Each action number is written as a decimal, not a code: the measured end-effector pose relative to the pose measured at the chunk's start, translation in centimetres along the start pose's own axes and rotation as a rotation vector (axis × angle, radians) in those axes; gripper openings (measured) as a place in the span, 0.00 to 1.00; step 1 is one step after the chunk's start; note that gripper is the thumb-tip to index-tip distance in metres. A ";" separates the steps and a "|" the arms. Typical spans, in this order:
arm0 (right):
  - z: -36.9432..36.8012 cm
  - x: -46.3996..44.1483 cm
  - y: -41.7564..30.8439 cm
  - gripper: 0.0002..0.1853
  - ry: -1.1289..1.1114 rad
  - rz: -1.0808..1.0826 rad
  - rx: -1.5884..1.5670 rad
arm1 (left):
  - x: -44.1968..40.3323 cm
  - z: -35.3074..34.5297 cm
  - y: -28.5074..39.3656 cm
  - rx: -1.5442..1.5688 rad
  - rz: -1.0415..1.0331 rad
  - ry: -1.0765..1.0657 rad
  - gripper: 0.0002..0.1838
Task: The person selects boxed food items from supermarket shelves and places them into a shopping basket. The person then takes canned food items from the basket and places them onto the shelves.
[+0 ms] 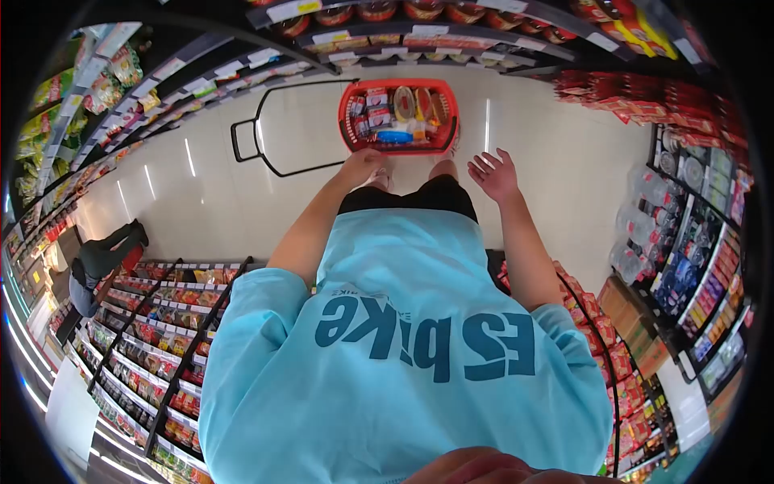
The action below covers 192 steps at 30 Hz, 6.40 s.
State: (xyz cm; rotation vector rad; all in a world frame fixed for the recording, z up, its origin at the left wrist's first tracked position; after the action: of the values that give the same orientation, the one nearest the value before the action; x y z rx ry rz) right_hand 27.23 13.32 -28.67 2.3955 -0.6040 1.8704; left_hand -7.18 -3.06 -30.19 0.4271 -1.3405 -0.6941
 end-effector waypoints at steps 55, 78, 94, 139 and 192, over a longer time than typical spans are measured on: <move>-8.2 -39.0 16.8 0.28 -0.078 -0.015 -0.002 | -14.8 -9.4 -20.3 1.228 0.415 -0.036 0.25; -21.0 21.0 6.5 0.29 -0.577 0.020 0.387 | 20.0 6.9 16.2 0.711 -0.576 0.033 0.34; -26.9 30.8 8.4 0.24 -0.581 0.936 0.402 | 27.7 10.6 22.0 0.848 -0.847 -0.006 0.32; -19.6 25.0 -10.1 0.37 -0.880 0.660 1.011 | 18.4 4.2 29.7 0.511 -0.493 0.103 0.50; -43.3 25.9 -22.5 0.30 -0.252 1.703 1.684 | 9.1 26.4 46.2 -0.575 -0.855 0.709 0.34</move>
State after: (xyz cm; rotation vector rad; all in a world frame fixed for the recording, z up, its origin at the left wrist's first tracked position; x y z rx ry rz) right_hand -0.34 38.61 11.97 2.9774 -2.5317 3.7975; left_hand -22.53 27.32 11.65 0.6914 -0.2083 -1.4148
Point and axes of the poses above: each hand's wrist, its own x-axis away from the middle knuckle, its own z-axis out of the back of the hand, y = z × x, the point moved 2 cm from there along -x, towards the middle knuckle, and after that the axes turned 1 degree about z, right-handed, at the moved point
